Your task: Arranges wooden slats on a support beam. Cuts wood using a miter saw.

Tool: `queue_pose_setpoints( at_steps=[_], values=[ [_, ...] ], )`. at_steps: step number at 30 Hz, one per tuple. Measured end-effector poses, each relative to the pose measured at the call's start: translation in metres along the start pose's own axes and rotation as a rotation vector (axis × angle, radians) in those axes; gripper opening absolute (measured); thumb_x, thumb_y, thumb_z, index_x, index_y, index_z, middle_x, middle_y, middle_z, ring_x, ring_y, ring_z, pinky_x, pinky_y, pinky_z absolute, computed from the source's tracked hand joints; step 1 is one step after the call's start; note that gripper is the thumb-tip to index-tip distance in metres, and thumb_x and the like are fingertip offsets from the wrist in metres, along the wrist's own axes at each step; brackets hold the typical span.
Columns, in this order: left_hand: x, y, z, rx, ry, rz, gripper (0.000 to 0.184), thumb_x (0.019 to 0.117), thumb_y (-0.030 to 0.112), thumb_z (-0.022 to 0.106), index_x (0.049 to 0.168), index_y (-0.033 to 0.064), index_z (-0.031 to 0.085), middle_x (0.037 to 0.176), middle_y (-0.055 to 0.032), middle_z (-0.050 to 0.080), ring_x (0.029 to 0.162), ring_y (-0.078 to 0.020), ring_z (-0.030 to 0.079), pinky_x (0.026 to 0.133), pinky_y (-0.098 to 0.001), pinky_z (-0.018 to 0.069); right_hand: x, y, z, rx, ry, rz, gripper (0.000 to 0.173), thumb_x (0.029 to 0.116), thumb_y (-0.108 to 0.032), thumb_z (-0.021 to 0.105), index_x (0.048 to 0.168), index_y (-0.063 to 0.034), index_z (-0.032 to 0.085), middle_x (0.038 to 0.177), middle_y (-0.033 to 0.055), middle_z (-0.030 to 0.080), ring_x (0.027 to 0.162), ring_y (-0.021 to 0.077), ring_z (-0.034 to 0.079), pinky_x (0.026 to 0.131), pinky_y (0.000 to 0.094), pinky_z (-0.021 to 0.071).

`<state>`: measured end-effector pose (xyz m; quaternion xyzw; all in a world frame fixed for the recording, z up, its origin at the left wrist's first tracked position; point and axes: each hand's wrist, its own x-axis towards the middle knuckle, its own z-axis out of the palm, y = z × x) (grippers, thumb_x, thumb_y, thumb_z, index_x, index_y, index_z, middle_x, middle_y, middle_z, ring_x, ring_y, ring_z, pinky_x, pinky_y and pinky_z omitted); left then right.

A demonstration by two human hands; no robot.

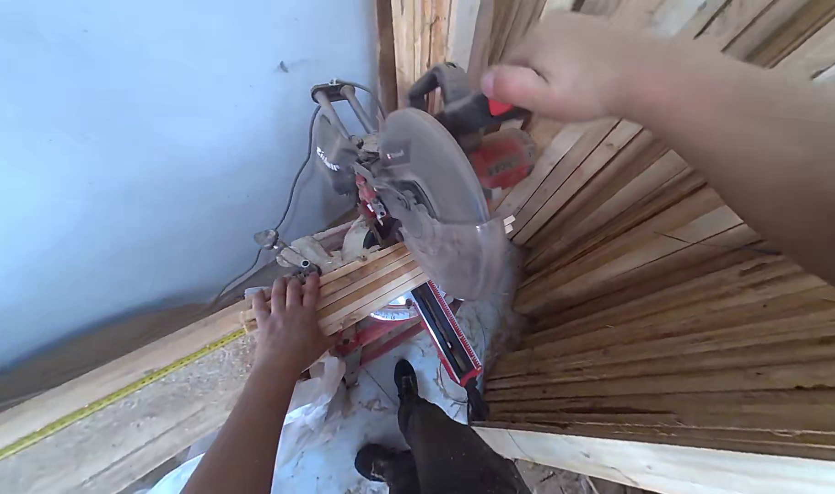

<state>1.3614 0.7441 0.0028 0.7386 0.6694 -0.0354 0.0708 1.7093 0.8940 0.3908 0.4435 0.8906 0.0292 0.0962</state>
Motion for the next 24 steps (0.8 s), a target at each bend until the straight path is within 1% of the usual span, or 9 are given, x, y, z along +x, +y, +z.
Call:
queue_pose_setpoints(
  at_steps=[2,4,7,10,12,13,17,22,24],
  values=[
    [0.000,0.000,0.000,0.000,0.007,0.004,0.134,0.0512,0.065,0.092,0.160,0.0125,0.034,0.154,-0.0218,0.045,0.148,-0.0447,0.032,0.119,-0.0709,0.0182,-0.026,-0.006,0.018,-0.015,0.066,-0.035,0.072,0.1028,-0.061,0.018,0.083,-0.0118,0.066,0.070,0.0064,0.060,0.070,0.0267,0.064,0.060,0.0547,0.0482],
    [0.000,-0.001,0.001,0.006,0.000,0.008,0.134,0.0520,0.066,0.091,0.160,0.0118,0.033,0.154,-0.0222,0.044,0.148,-0.0449,0.032,0.119,-0.0707,0.0170,-0.054,-0.014,0.044,-0.030,0.140,-0.023,0.068,0.1017,-0.062,0.019,0.085,-0.0161,0.067,0.069,0.0030,0.062,0.065,0.0234,0.064,0.055,0.0521,0.0485],
    [0.000,0.000,0.002,0.022,-0.017,0.000,0.135,0.0527,0.069,0.090,0.161,0.0122,0.033,0.154,-0.0211,0.044,0.149,-0.0447,0.032,0.119,-0.0703,0.0174,-0.095,-0.032,0.095,-0.040,0.274,0.008,0.066,0.1003,-0.062,0.024,0.090,-0.0143,0.069,0.073,0.0039,0.066,0.063,0.0231,0.066,0.049,0.0497,0.0489],
    [0.001,-0.001,0.003,0.013,-0.008,0.000,0.133,0.0531,0.068,0.090,0.160,0.0119,0.034,0.154,-0.0211,0.045,0.149,-0.0443,0.032,0.119,-0.0711,0.0171,-0.126,-0.050,0.144,-0.029,0.378,0.026,0.066,0.0998,-0.061,0.028,0.103,-0.0123,0.072,0.086,0.0048,0.072,0.072,0.0222,0.070,0.054,0.0464,0.0545],
    [0.002,-0.002,0.003,0.013,-0.017,-0.005,0.132,0.0543,0.067,0.089,0.160,0.0120,0.033,0.154,-0.0205,0.045,0.150,-0.0434,0.030,0.120,-0.0710,0.0155,-0.136,-0.057,0.165,-0.026,0.432,0.018,0.063,0.0991,-0.059,0.030,0.106,-0.0123,0.072,0.088,0.0045,0.072,0.074,0.0213,0.070,0.055,0.0436,0.0546],
    [0.002,-0.002,0.003,0.014,-0.023,-0.005,0.132,0.0550,0.067,0.089,0.161,0.0128,0.032,0.154,-0.0201,0.044,0.150,-0.0430,0.029,0.120,-0.0709,0.0144,-0.138,-0.058,0.171,-0.028,0.446,0.019,0.065,0.0994,-0.060,0.030,0.106,-0.0117,0.072,0.089,0.0051,0.073,0.075,0.0216,0.071,0.055,0.0434,0.0549],
    [0.003,-0.003,0.004,0.021,-0.002,0.012,0.133,0.0540,0.068,0.089,0.161,0.0132,0.033,0.153,-0.0198,0.045,0.150,-0.0426,0.030,0.120,-0.0699,0.0144,-0.140,-0.057,0.176,-0.040,0.482,0.023,0.068,0.0991,-0.062,0.028,0.099,-0.0103,0.072,0.088,0.0068,0.073,0.075,0.0227,0.071,0.056,0.0432,0.0546],
    [0.004,-0.004,0.004,0.026,0.008,0.011,0.134,0.0527,0.073,0.088,0.160,0.0124,0.034,0.152,-0.0196,0.046,0.149,-0.0424,0.032,0.120,-0.0689,0.0173,-0.124,-0.053,0.172,-0.028,0.474,0.013,0.064,0.0989,-0.059,0.030,0.099,-0.0102,0.072,0.087,0.0068,0.073,0.073,0.0225,0.070,0.054,0.0432,0.0538],
    [0.006,-0.003,0.001,0.030,-0.019,-0.002,0.135,0.0534,0.073,0.088,0.161,0.0127,0.033,0.154,-0.0196,0.045,0.150,-0.0421,0.030,0.121,-0.0685,0.0160,-0.117,-0.050,0.169,-0.026,0.481,-0.001,0.062,0.0997,-0.058,0.030,0.099,-0.0108,0.071,0.087,0.0065,0.073,0.072,0.0220,0.070,0.054,0.0426,0.0531]
  ],
)
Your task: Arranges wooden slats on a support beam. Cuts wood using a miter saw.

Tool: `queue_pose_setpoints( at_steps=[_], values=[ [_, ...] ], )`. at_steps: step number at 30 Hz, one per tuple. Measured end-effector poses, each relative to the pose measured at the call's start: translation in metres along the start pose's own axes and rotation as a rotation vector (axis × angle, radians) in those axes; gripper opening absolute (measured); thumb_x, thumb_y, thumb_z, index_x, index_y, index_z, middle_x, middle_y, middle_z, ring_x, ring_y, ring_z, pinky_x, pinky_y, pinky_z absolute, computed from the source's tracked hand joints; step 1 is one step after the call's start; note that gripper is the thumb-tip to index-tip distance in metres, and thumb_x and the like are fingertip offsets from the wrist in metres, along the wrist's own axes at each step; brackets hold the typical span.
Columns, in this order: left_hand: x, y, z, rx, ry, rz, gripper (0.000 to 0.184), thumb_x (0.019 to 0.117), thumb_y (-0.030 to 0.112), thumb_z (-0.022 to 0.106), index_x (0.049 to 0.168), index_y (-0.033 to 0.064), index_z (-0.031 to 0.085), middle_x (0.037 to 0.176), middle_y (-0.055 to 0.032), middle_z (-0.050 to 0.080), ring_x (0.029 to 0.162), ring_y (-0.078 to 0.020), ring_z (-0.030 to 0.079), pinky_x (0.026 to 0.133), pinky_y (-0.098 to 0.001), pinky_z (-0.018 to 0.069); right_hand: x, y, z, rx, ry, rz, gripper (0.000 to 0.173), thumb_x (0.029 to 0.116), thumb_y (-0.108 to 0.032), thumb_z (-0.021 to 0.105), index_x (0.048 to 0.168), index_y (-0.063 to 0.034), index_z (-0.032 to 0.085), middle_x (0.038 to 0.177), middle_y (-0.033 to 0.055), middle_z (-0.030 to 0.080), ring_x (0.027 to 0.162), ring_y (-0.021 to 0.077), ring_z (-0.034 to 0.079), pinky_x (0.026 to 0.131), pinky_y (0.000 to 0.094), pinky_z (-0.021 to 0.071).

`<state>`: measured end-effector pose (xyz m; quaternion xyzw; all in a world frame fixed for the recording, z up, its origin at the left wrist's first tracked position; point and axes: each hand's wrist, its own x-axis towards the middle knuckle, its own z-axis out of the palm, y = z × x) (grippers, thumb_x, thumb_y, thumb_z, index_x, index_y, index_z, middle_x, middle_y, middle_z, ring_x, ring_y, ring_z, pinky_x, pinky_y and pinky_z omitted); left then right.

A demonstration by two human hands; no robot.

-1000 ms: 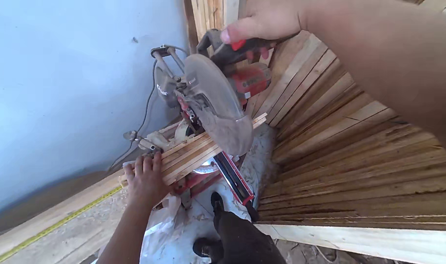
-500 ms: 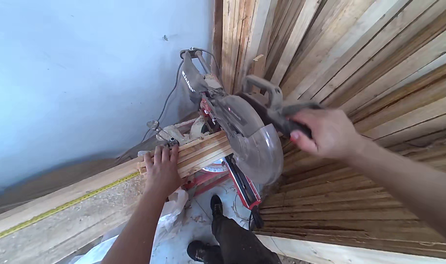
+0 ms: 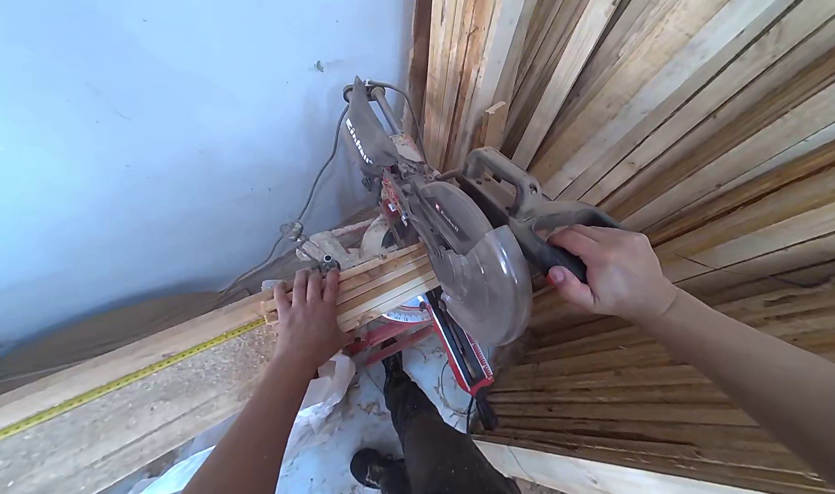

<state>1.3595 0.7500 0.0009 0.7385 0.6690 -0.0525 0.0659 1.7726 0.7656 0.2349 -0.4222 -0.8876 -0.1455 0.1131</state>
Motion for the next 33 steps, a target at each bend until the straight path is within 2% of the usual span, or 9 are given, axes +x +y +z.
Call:
queue_pose_setpoints(
  at_steps=[7,10,16,21,33],
  values=[
    [0.000,-0.001,0.003,-0.007,0.017,0.004,0.133,0.0544,0.072,0.087,0.161,0.0132,0.034,0.154,-0.0199,0.045,0.149,-0.0415,0.032,0.120,-0.0684,0.0155,0.010,0.002,0.007,-0.004,0.028,0.012,0.062,0.0998,-0.058,0.031,0.100,-0.0114,0.071,0.087,0.0067,0.073,0.071,0.0229,0.069,0.053,0.0427,0.0512],
    [0.000,-0.001,0.002,-0.057,0.051,0.019,0.130,0.0536,0.067,0.090,0.158,0.0104,0.038,0.152,-0.0220,0.048,0.148,-0.0439,0.033,0.120,-0.0696,0.0151,0.005,-0.001,0.008,-0.009,0.005,0.029,0.063,0.0986,-0.058,0.031,0.102,-0.0100,0.072,0.089,0.0076,0.073,0.074,0.0238,0.070,0.054,0.0439,0.0533],
    [0.000,0.000,0.003,-0.023,0.039,0.011,0.131,0.0535,0.068,0.090,0.159,0.0125,0.036,0.153,-0.0207,0.046,0.149,-0.0425,0.032,0.121,-0.0679,0.0143,-0.002,-0.003,0.014,0.001,0.025,0.040,0.067,0.0983,-0.062,0.030,0.093,-0.0090,0.070,0.086,0.0087,0.072,0.072,0.0236,0.069,0.053,0.0429,0.0516],
    [0.001,-0.001,0.004,-0.011,0.040,0.010,0.132,0.0535,0.071,0.088,0.160,0.0130,0.035,0.153,-0.0199,0.046,0.149,-0.0417,0.032,0.121,-0.0671,0.0143,-0.006,-0.003,0.020,0.001,0.020,0.044,0.068,0.0978,-0.063,0.029,0.095,-0.0092,0.071,0.086,0.0082,0.071,0.072,0.0232,0.068,0.053,0.0424,0.0510],
    [0.000,0.000,0.005,-0.029,0.074,0.016,0.131,0.0511,0.066,0.091,0.158,0.0114,0.038,0.149,-0.0202,0.049,0.148,-0.0416,0.034,0.121,-0.0674,0.0154,-0.016,-0.006,0.029,-0.007,0.028,0.062,0.069,0.0967,-0.065,0.030,0.097,-0.0094,0.071,0.087,0.0084,0.072,0.073,0.0239,0.069,0.054,0.0427,0.0517]
  ],
)
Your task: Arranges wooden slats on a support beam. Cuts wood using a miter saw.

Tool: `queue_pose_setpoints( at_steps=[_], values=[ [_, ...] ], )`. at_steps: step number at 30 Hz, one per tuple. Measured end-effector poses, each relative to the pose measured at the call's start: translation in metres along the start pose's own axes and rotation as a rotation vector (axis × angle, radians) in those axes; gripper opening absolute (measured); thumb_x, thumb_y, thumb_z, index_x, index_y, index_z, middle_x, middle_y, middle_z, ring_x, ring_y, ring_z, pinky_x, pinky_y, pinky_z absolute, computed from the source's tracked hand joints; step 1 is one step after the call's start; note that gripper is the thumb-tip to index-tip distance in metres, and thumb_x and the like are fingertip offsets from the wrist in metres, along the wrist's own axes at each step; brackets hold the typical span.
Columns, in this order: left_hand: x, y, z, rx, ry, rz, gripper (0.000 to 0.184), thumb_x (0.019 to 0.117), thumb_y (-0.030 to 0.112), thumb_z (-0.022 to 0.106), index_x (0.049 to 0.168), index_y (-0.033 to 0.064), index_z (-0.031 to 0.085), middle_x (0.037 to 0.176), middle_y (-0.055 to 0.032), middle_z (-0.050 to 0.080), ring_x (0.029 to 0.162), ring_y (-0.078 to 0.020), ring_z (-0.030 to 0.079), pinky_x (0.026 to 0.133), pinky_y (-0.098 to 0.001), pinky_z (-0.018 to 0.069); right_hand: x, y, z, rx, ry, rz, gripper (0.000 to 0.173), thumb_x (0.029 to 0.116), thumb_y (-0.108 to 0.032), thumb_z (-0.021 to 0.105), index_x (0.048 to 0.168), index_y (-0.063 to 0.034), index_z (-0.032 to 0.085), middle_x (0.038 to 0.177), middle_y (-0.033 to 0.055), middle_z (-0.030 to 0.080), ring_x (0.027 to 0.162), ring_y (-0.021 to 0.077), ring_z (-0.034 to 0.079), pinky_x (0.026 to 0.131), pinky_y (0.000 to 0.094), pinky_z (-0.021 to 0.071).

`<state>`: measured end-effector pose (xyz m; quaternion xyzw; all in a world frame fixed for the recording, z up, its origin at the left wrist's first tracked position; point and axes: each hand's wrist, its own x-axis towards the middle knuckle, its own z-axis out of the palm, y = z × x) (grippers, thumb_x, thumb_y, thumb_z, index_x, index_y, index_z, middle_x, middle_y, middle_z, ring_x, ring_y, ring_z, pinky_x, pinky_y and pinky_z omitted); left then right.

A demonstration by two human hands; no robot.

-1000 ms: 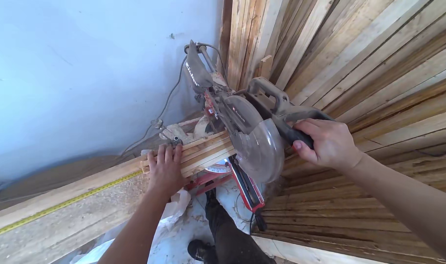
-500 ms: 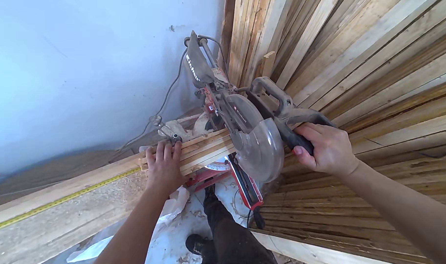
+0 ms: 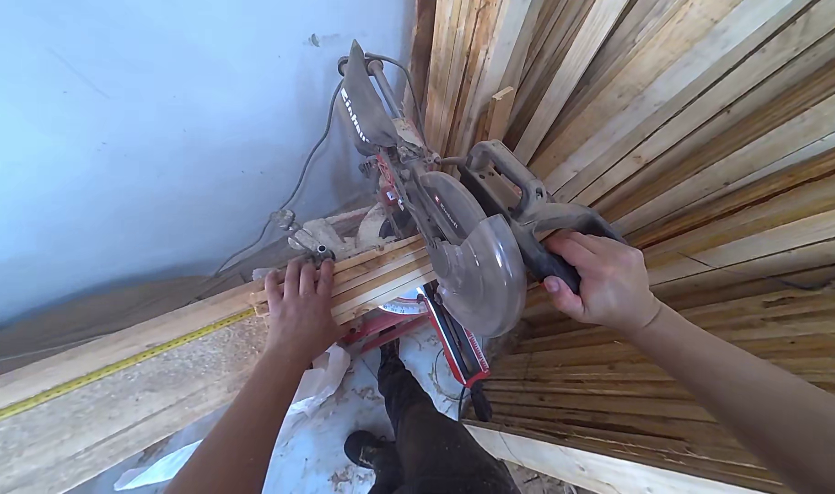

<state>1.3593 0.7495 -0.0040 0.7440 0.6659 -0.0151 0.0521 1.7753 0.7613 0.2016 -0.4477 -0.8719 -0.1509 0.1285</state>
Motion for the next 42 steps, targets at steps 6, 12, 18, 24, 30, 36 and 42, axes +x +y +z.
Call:
queue_pose_setpoints(
  at_steps=[6,12,18,24,30,36,42],
  values=[
    [0.000,-0.001,0.001,-0.008,-0.002,0.011,0.130,0.0536,0.068,0.091,0.158,0.0118,0.038,0.151,-0.0213,0.049,0.148,-0.0438,0.034,0.121,-0.0692,0.0146,-0.004,-0.002,0.004,0.002,-0.001,0.002,0.069,0.0971,-0.065,0.030,0.097,-0.0083,0.070,0.087,0.0096,0.072,0.074,0.0250,0.069,0.055,0.0434,0.0523],
    [0.000,-0.002,0.002,-0.003,-0.007,0.005,0.131,0.0530,0.068,0.090,0.159,0.0127,0.036,0.151,-0.0200,0.048,0.148,-0.0429,0.033,0.121,-0.0687,0.0136,-0.007,-0.003,0.008,-0.006,0.007,0.000,0.070,0.0971,-0.065,0.029,0.096,-0.0083,0.070,0.086,0.0093,0.071,0.074,0.0247,0.069,0.055,0.0429,0.0519],
    [0.001,-0.002,0.003,0.027,-0.016,0.000,0.131,0.0544,0.071,0.088,0.160,0.0134,0.035,0.152,-0.0199,0.047,0.149,-0.0417,0.032,0.122,-0.0677,0.0118,-0.012,-0.004,0.013,-0.003,0.016,0.006,0.070,0.0964,-0.065,0.031,0.097,-0.0082,0.070,0.089,0.0094,0.072,0.074,0.0240,0.069,0.056,0.0426,0.0526],
    [0.002,-0.001,0.003,0.036,-0.014,-0.003,0.132,0.0534,0.072,0.087,0.160,0.0146,0.036,0.151,-0.0186,0.048,0.148,-0.0408,0.034,0.122,-0.0662,0.0138,-0.014,-0.005,0.018,-0.005,0.026,0.003,0.070,0.0968,-0.066,0.030,0.097,-0.0078,0.070,0.089,0.0094,0.072,0.074,0.0241,0.069,0.056,0.0423,0.0526],
    [0.002,-0.002,0.004,0.037,-0.026,-0.008,0.132,0.0537,0.074,0.086,0.160,0.0148,0.034,0.153,-0.0179,0.047,0.150,-0.0402,0.031,0.122,-0.0664,0.0134,-0.018,-0.006,0.023,-0.003,0.029,0.013,0.069,0.0961,-0.066,0.031,0.097,-0.0083,0.070,0.090,0.0091,0.073,0.074,0.0240,0.069,0.056,0.0421,0.0527],
    [0.001,-0.003,0.005,-0.006,0.015,0.008,0.130,0.0539,0.074,0.086,0.158,0.0129,0.038,0.152,-0.0203,0.048,0.149,-0.0422,0.033,0.122,-0.0674,0.0141,-0.021,-0.007,0.027,-0.007,0.024,0.012,0.071,0.0961,-0.066,0.031,0.098,-0.0074,0.070,0.091,0.0101,0.073,0.075,0.0252,0.070,0.057,0.0433,0.0536],
    [0.001,-0.004,0.004,0.000,0.010,0.012,0.130,0.0557,0.075,0.085,0.159,0.0117,0.037,0.150,-0.0213,0.049,0.148,-0.0432,0.033,0.122,-0.0679,0.0139,-0.022,-0.008,0.030,-0.016,0.027,0.016,0.071,0.0959,-0.067,0.030,0.096,-0.0078,0.070,0.089,0.0098,0.072,0.073,0.0250,0.069,0.056,0.0428,0.0527]
  ],
)
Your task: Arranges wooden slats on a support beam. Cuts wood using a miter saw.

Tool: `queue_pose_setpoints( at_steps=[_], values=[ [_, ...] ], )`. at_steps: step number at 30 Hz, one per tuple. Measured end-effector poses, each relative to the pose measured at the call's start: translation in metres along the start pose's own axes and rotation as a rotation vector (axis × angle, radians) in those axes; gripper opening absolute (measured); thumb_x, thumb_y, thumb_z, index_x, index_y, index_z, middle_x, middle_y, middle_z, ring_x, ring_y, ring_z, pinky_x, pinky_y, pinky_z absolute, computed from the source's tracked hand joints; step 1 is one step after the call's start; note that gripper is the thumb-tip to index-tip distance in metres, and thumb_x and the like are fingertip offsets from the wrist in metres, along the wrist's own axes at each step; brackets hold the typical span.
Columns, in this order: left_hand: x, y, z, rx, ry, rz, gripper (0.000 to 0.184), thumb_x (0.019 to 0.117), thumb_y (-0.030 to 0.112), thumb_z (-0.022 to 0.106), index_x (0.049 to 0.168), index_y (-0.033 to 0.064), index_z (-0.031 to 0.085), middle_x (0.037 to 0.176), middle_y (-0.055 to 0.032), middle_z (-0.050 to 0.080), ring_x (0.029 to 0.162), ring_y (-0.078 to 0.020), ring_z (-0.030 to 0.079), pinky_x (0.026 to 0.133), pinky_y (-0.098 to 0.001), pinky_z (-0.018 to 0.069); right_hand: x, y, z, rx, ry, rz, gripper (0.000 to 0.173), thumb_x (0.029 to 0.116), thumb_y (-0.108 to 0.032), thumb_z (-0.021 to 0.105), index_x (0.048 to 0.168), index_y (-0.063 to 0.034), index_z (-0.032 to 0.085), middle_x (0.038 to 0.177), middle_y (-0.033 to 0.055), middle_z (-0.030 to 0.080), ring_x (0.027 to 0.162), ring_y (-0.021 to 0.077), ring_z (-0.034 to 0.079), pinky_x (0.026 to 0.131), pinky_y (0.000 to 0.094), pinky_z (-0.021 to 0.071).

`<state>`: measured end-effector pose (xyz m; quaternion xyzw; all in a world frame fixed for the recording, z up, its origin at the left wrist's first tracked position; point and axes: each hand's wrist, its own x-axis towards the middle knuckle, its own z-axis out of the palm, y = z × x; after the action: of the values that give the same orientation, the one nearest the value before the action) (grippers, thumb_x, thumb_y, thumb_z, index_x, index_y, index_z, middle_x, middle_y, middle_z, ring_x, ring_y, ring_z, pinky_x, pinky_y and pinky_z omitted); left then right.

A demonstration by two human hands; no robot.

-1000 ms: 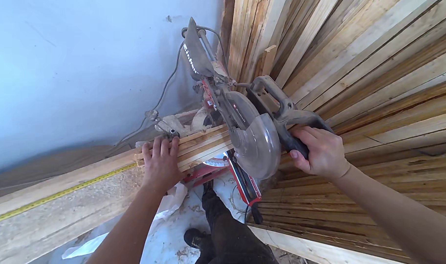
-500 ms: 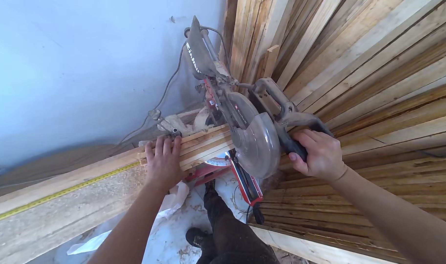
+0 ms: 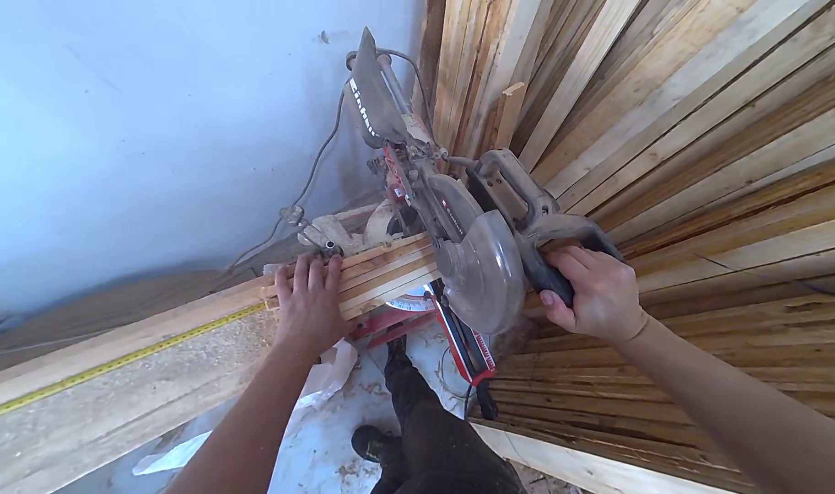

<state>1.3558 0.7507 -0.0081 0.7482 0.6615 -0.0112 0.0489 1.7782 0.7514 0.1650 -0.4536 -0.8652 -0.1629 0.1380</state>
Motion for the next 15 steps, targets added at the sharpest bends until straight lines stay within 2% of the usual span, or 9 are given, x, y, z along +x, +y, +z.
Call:
queue_pose_setpoints(
  at_steps=[15],
  values=[
    [0.0021,-0.0001,0.0011,0.006,-0.010,-0.010,0.130,0.0541,0.072,0.087,0.159,0.0139,0.037,0.152,-0.0188,0.048,0.149,-0.0411,0.032,0.122,-0.0663,0.0143,-0.0048,-0.0006,0.0062,0.002,-0.006,-0.008,0.072,0.0956,-0.067,0.031,0.098,-0.0070,0.070,0.091,0.0110,0.073,0.077,0.0259,0.070,0.058,0.0431,0.0540]
  ],
)
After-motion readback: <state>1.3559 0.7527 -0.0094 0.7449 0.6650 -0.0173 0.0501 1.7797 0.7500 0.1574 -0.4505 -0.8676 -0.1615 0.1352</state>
